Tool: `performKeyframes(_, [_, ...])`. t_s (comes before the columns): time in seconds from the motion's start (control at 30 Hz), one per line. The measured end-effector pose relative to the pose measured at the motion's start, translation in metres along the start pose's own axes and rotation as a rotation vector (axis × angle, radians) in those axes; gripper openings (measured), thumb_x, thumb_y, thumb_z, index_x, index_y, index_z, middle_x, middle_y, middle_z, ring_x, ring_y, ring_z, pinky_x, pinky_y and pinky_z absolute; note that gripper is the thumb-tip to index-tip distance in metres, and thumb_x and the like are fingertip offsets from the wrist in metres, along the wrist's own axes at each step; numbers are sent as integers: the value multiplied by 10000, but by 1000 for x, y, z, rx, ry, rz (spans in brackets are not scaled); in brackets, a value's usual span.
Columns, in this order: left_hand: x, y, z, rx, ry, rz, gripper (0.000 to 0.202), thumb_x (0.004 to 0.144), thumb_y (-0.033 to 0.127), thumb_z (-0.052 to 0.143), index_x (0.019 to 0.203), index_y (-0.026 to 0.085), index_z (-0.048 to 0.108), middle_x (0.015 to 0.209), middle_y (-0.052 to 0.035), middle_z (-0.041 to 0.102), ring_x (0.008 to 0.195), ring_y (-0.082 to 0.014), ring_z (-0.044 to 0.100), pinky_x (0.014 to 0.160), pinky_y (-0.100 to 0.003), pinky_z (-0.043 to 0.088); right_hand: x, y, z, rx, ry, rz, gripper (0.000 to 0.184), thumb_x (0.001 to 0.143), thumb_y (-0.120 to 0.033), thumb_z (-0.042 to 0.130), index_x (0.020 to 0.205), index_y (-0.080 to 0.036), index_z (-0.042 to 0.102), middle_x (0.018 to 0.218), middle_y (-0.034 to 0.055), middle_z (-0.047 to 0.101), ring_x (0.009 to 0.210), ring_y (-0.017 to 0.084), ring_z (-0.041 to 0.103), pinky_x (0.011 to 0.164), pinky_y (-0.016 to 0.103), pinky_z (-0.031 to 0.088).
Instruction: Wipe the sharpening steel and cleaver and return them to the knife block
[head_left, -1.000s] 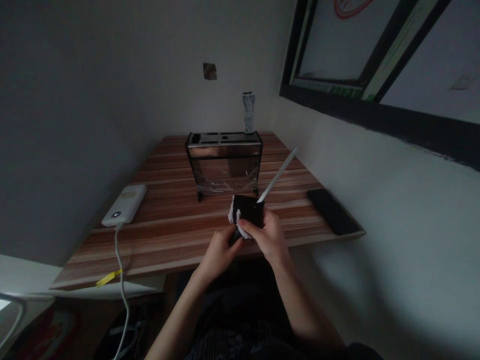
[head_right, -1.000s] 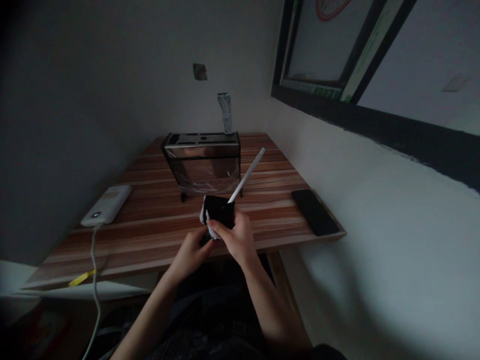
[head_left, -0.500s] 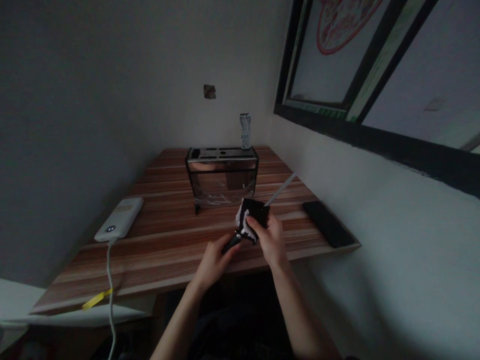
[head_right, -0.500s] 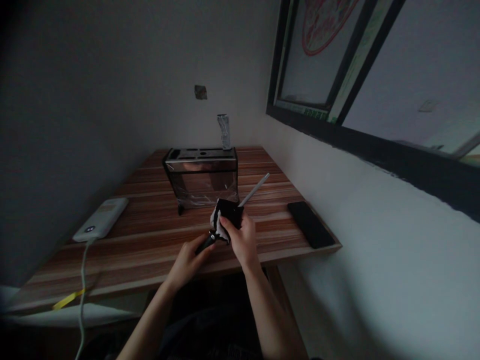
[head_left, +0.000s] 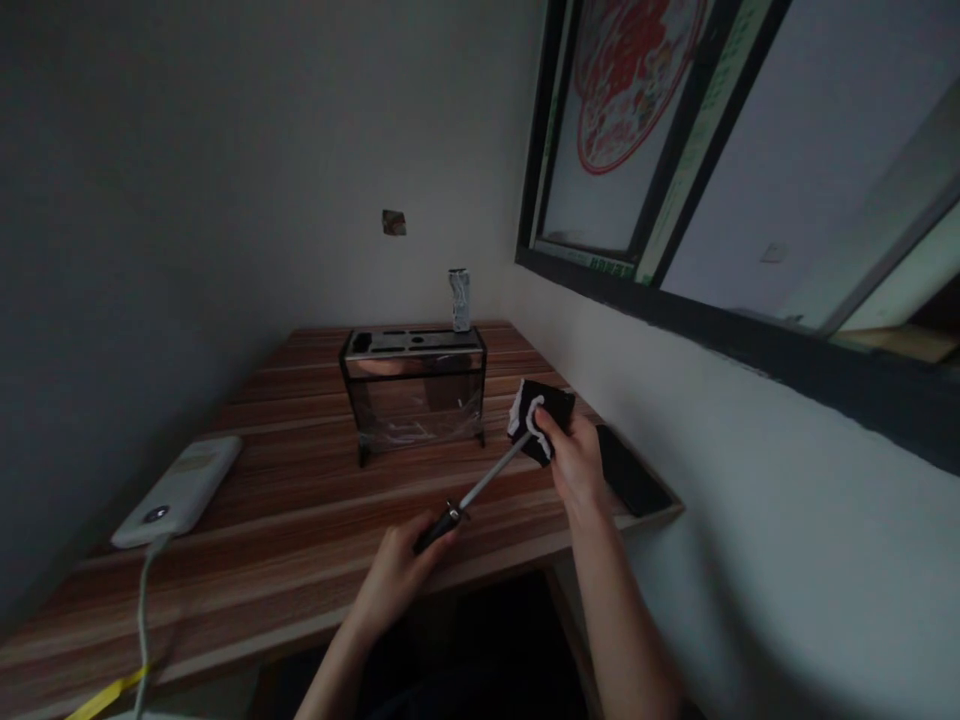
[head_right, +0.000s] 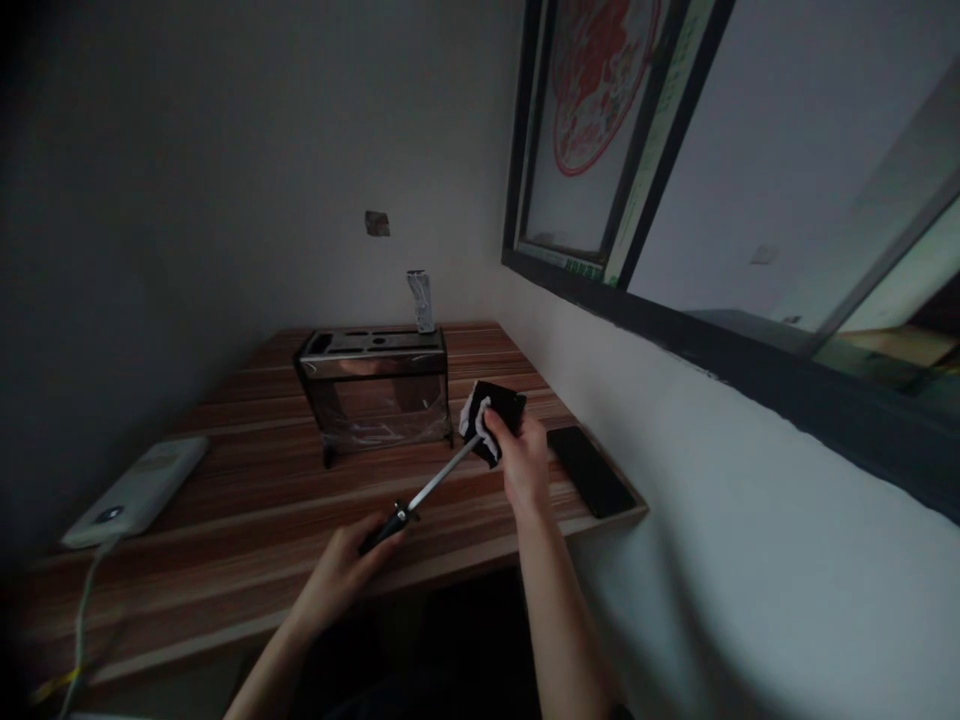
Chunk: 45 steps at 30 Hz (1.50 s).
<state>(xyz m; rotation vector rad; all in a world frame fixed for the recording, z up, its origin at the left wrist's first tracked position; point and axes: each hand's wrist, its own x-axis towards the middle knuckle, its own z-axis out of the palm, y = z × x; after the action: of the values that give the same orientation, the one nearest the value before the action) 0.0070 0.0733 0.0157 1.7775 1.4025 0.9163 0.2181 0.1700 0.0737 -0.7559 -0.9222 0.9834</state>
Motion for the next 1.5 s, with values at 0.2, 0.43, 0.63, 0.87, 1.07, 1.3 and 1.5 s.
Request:
performKeyframes(0.2, [0,-2,0,-12,-11,8,381,854,430,512,987,121,693,807,-49,688,725,-195,601,632,-229,415,15,-12,-3,152,-20,26,290,629,-363,773,815,-163,673,741,12,709,660,161,657,679,326,546])
performKeyframes(0.43, [0,0,0,7,-10,34,361,852,421,516,933,116,691,769,-32,675,693,-178,589,631,-222,415,4,1,9,225,88,33,390,621,-427,762,895,-167,661,795,30,715,718,185,671,688,346,546])
performKeyframes(0.63, [1,-1,1,23,16,24,352,851,407,511,920,101,673,736,-25,642,674,-166,568,615,-217,399,-13,19,20,174,31,71,308,638,-403,754,831,-181,664,796,13,703,687,149,653,685,299,526])
performKeyframes(0.87, [3,-5,3,-58,87,-13,354,840,438,510,847,109,639,653,7,558,612,-137,500,562,-203,374,-45,40,32,-80,-273,203,284,642,-365,762,812,-156,671,749,17,692,675,158,632,653,270,503])
performKeyframes(1.07, [4,-13,4,-115,112,-6,344,847,412,494,883,100,635,678,-9,580,624,-142,503,560,-206,391,-71,49,43,-233,-369,209,348,606,-329,777,887,-168,651,812,36,705,747,194,641,667,277,504])
performKeyframes(1.3, [4,-8,3,-103,90,25,311,836,362,506,906,93,646,762,-33,648,673,-160,553,618,-225,419,-74,46,41,-309,-355,221,342,610,-351,769,861,-158,642,788,43,688,726,196,627,660,288,488])
performKeyframes(1.5, [5,-6,4,-106,92,31,294,841,338,507,903,90,652,777,-39,650,709,-167,557,628,-219,409,-76,47,41,-343,-305,161,307,657,-367,736,850,-150,636,757,42,675,688,181,615,628,274,481])
